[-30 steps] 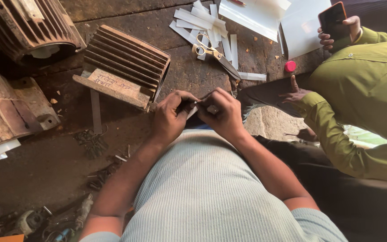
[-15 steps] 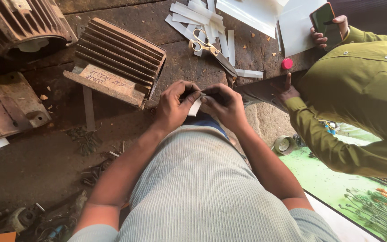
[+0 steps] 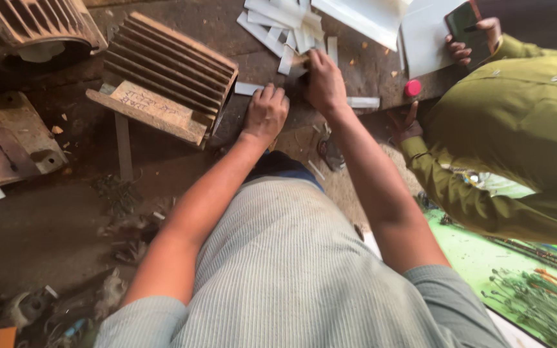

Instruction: The person cuts white strips with scissors and inserts them into the slots of a ribbed cylindrical motor housing. They repeatedly pick up strips, cut them to size, and place them into the housing. The person also uses a caliper to measure a small metal component.

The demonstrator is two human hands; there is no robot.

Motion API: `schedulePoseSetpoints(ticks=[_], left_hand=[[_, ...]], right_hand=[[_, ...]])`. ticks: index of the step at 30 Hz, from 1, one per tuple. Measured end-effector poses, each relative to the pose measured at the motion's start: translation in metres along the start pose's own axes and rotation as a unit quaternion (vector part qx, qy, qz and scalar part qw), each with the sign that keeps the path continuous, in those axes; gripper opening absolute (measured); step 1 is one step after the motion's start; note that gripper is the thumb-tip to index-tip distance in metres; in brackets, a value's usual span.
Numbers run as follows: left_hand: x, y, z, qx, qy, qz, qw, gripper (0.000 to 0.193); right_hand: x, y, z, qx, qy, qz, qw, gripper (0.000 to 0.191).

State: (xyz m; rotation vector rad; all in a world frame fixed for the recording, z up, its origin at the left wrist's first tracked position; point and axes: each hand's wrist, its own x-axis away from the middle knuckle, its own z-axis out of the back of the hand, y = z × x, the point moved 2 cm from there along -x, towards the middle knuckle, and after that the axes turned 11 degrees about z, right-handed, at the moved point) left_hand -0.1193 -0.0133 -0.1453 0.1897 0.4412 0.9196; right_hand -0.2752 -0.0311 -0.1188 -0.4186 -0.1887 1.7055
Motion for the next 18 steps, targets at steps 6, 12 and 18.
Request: schedulePoseSetpoints(ticks=[6, 12, 18], left_hand=[[0.026, -0.004, -0.009, -0.010, -0.032, 0.059, 0.998, 0.037], [0.034, -0.004, -0.013, -0.025, 0.007, 0.052, 0.998, 0.038], [0.026, 0.000, -0.020, -0.024, -0.052, 0.078, 0.995, 0.030]], right_hand=[[0.036, -0.010, -0.018, -0.037, -0.084, -0.075, 0.993, 0.027], [0.045, -0.012, -0.031, 0.015, -0.101, -0.009, 0.995, 0.036], [0.042, -0.005, -0.031, 0.068, -0.157, 0.027, 0.985, 0.035]])
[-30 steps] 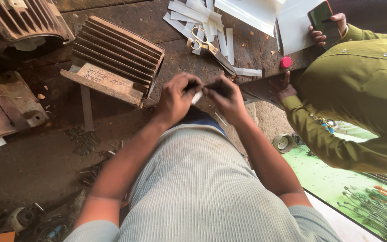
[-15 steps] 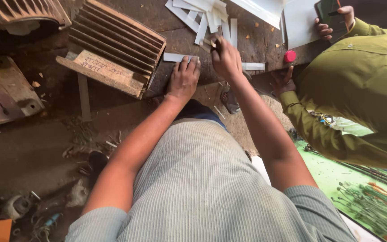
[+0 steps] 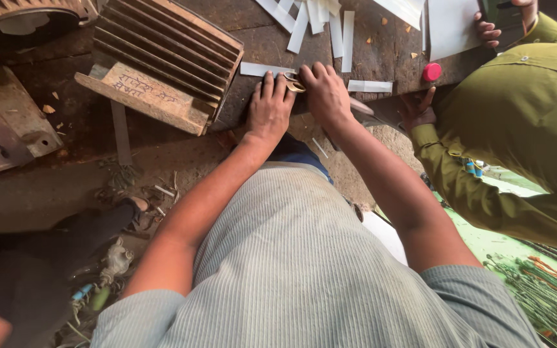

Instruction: The person cuts white strips with scissors and inserts them into the slots of a ribbed cylindrical motor housing. They repeatedly pick up strips, cut them to size, and place them into the housing. The person also uses a caliper to measure a small metal component.

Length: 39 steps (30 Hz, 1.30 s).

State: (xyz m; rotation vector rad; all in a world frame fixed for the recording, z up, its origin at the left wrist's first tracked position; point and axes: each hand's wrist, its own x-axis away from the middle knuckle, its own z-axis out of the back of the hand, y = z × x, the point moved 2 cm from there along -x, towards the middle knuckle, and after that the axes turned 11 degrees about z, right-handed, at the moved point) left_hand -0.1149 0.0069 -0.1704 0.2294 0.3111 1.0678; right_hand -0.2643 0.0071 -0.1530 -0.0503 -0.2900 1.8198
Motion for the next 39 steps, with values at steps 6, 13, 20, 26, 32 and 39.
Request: schedulePoseSetpoints(ticks=[6, 13, 20, 26, 32, 39], left_hand=[[-0.012, 0.001, 0.012, 0.039, 0.000, -0.019, 0.999, 0.022], [-0.004, -0.005, 0.030, 0.169, 0.093, -0.149, 0.970, 0.005], [0.013, 0.003, 0.070, 0.414, 0.040, -0.010, 0.909, 0.026], [-0.023, -0.009, 0.066, 0.444, -0.036, 0.074, 0.892, 0.011], [-0.064, 0.004, 0.028, -0.007, -0.006, -0.067, 0.998, 0.010], [-0.020, -0.004, 0.002, 0.085, 0.009, -0.006, 0.996, 0.017]], right_hand=[[-0.018, 0.022, 0.016, -0.167, 0.073, 0.001, 0.983, 0.021], [0.018, 0.004, 0.006, -0.562, -0.047, -0.297, 0.770, 0.025], [0.034, -0.008, 0.043, -0.552, 0.185, -0.123, 0.804, 0.015], [0.046, -0.012, 0.036, -0.580, 0.241, -0.082, 0.774, 0.016], [0.026, 0.013, 0.009, -0.512, 0.165, -0.325, 0.777, 0.028], [0.009, 0.012, -0.010, -0.144, 0.130, -0.131, 0.972, 0.026]])
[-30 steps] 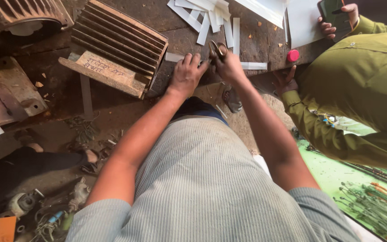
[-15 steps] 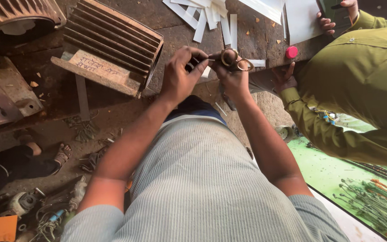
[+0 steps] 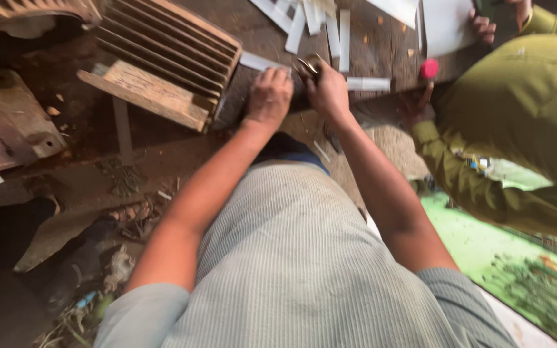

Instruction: The person cuts white strips with scissors and inserts them into the slots of a ribbed cylindrical motor housing. They repeatedly pick up strips, cut them to size, and place them into the housing. The person also uses a caliper to measure a small metal component.

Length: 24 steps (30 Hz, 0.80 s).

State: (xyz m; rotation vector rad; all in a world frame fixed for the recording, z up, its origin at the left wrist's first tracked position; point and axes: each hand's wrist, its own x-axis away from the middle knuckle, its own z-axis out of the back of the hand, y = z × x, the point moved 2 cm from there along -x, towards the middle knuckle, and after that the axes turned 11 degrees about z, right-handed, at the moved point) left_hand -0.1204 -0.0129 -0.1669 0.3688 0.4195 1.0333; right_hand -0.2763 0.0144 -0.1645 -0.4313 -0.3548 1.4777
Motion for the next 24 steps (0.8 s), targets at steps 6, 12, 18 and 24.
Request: schedulePoseSetpoints(ticks=[6, 12, 18, 24], left_hand=[[0.026, -0.011, 0.007, -0.051, 0.020, -0.047, 0.997, 0.048], [0.015, -0.004, 0.005, -0.066, 0.005, -0.007, 0.998, 0.022], [0.002, 0.012, 0.010, -0.083, 0.049, -0.096, 0.991, 0.021], [-0.016, 0.024, 0.026, -0.071, 0.051, -0.139, 0.986, 0.029]], right_hand=[[0.006, -0.013, -0.006, 0.063, -0.041, 0.051, 0.996, 0.022], [-0.001, -0.020, -0.007, 0.137, -0.047, 0.092, 0.985, 0.022], [-0.032, 0.008, 0.006, -0.002, -0.062, 0.076, 0.995, 0.027], [-0.018, 0.011, 0.038, 0.039, 0.146, 0.176, 0.973, 0.052]])
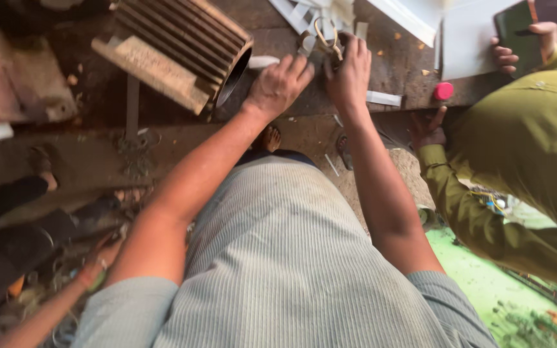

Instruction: The person cuts white strips with scissors and inserts them into the slots of a ribbed cylindrical motor housing. They repeatedly pick up strips, cut them to size, and place them into the housing. The person also uses a caliper to measure a small metal component.

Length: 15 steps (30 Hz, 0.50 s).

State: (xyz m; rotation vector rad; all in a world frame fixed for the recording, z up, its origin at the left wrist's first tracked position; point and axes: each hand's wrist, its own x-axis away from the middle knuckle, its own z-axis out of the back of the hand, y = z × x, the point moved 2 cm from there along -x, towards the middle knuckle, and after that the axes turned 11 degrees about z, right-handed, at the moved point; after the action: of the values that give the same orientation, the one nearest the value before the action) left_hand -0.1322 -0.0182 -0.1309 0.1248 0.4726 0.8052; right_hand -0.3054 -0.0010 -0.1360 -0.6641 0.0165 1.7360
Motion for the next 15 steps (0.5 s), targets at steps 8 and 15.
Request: schedulePoseSetpoints(ticks=[8, 15], left_hand=[[0.054, 0.016, 0.014, 0.382, 0.084, 0.376, 0.840, 0.017], [0.116, 0.009, 0.019, 0.472, 0.126, 0.455, 0.744, 0.011]], right_hand=[[0.037, -0.066, 0.026, -0.161, -0.010, 0.119, 0.980, 0.049], [0.047, -0.078, -0.012, -0.297, -0.056, 0.145, 0.942, 0.040]])
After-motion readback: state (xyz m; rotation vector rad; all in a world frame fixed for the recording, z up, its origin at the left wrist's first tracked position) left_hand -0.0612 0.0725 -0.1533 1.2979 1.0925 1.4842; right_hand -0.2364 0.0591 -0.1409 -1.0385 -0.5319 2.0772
